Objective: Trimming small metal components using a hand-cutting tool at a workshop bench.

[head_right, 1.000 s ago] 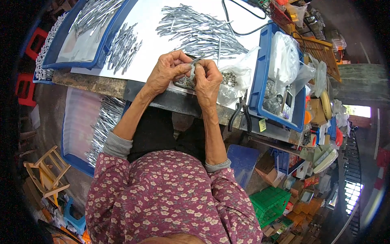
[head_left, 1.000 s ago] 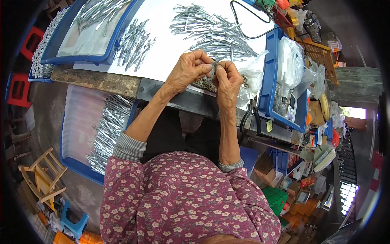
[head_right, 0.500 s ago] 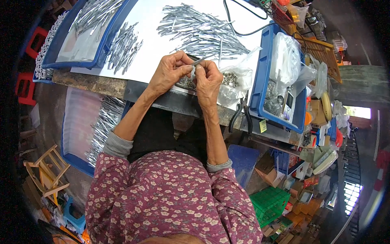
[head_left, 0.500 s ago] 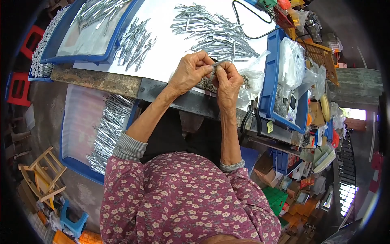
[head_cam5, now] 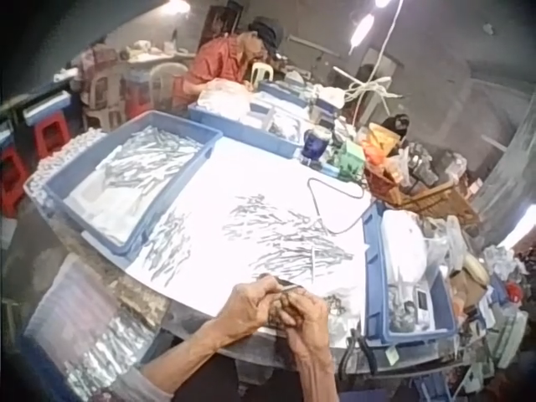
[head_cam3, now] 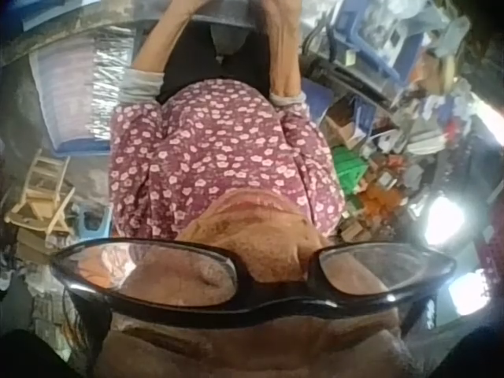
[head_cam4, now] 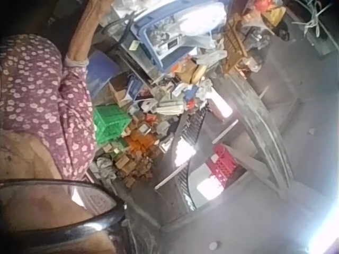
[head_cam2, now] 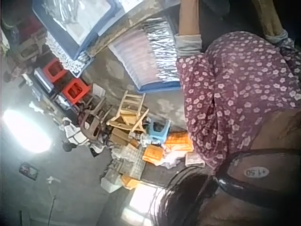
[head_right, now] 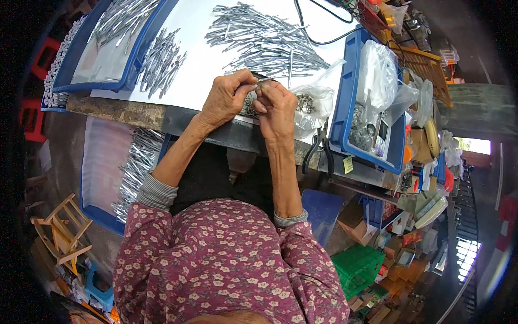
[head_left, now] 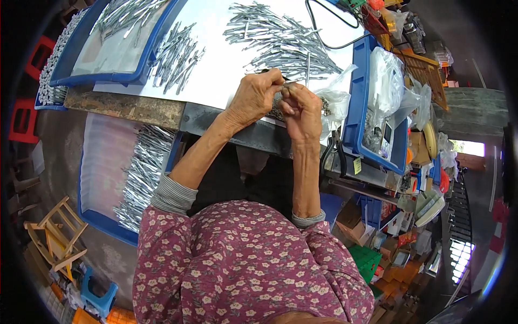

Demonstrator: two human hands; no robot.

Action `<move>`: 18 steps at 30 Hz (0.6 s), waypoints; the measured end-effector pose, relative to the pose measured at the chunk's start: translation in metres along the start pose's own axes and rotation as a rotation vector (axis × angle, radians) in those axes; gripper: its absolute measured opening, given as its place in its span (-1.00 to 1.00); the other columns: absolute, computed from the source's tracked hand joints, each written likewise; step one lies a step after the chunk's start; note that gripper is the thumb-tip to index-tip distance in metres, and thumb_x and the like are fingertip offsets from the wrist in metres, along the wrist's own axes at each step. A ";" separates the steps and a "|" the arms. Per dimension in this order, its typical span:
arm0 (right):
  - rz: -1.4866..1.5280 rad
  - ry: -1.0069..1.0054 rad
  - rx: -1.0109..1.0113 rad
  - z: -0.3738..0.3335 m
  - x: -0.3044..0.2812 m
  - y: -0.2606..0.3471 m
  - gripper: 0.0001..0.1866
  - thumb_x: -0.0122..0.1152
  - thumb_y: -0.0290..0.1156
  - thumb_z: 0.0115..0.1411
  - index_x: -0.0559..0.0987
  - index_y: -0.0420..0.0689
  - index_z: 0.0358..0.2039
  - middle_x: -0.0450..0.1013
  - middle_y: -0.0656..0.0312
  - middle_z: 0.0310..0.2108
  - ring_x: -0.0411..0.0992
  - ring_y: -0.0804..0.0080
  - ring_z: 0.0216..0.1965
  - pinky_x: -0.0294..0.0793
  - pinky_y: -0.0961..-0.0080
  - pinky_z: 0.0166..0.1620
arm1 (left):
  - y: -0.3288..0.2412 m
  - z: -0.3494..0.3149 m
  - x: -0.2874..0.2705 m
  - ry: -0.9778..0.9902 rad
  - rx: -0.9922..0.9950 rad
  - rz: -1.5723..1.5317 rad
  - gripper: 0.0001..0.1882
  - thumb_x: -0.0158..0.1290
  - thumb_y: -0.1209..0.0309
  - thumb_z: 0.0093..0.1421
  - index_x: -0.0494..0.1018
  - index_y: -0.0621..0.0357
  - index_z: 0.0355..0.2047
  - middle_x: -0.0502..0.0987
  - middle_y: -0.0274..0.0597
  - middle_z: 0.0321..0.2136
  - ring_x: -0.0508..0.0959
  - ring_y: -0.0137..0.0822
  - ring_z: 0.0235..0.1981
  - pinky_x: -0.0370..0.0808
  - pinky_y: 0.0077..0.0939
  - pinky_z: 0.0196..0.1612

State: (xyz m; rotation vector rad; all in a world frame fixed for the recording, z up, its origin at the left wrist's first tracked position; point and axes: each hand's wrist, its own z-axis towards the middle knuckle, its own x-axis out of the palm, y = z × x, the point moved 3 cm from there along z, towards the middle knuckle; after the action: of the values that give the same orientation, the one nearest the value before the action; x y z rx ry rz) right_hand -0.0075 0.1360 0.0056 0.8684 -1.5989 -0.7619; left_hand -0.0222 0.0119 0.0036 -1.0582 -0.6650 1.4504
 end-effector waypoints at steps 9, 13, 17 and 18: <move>-0.456 -0.038 -0.224 -0.011 0.006 0.030 -0.82 0.03 -0.53 0.04 0.47 -0.37 -0.36 0.34 0.30 -0.59 0.17 0.72 -0.65 0.13 0.75 -0.62 | 0.013 -0.002 -0.003 -0.012 -0.328 -0.410 -0.88 -0.07 0.50 0.11 0.38 0.29 -0.36 0.45 -0.30 -0.62 0.43 -0.56 -0.56 0.35 -0.72 -0.52; -0.915 -0.275 -0.582 -0.015 -0.042 0.051 -0.86 0.01 -0.55 0.07 0.50 -0.31 -0.37 0.35 0.38 -0.59 0.18 0.74 -0.63 0.15 0.77 -0.58 | 0.015 -0.003 -0.005 0.024 -0.373 -0.555 -0.86 -0.07 0.49 0.14 0.37 0.34 -0.32 0.43 -0.30 -0.63 0.30 -0.64 -0.65 0.24 -0.80 -0.61; -1.375 -0.325 -0.586 -0.016 -0.068 0.046 -0.87 -0.03 -0.54 0.00 0.47 -0.27 -0.43 0.44 -0.04 -0.45 0.42 0.07 -0.42 0.38 0.29 -0.32 | 0.013 -0.003 -0.002 0.035 -0.381 -0.613 -0.85 -0.09 0.48 0.16 0.36 0.35 -0.31 0.42 -0.29 -0.65 0.23 -0.67 -0.70 0.16 -0.83 -0.67; -1.430 -0.309 -0.574 -0.016 -0.073 0.044 -0.88 -0.02 -0.55 -0.01 0.47 -0.27 -0.44 0.43 -0.03 -0.46 0.42 0.06 -0.42 0.38 0.27 -0.32 | 0.012 -0.003 -0.002 0.045 -0.387 -0.610 -0.85 -0.09 0.48 0.16 0.37 0.35 -0.31 0.42 -0.29 -0.65 0.23 -0.67 -0.71 0.16 -0.83 -0.68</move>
State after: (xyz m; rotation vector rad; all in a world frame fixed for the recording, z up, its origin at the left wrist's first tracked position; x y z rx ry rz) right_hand 0.0108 0.2206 0.0084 1.4310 -0.6630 -2.2802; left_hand -0.0256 0.0072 -0.0077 -1.0483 -1.1501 0.7825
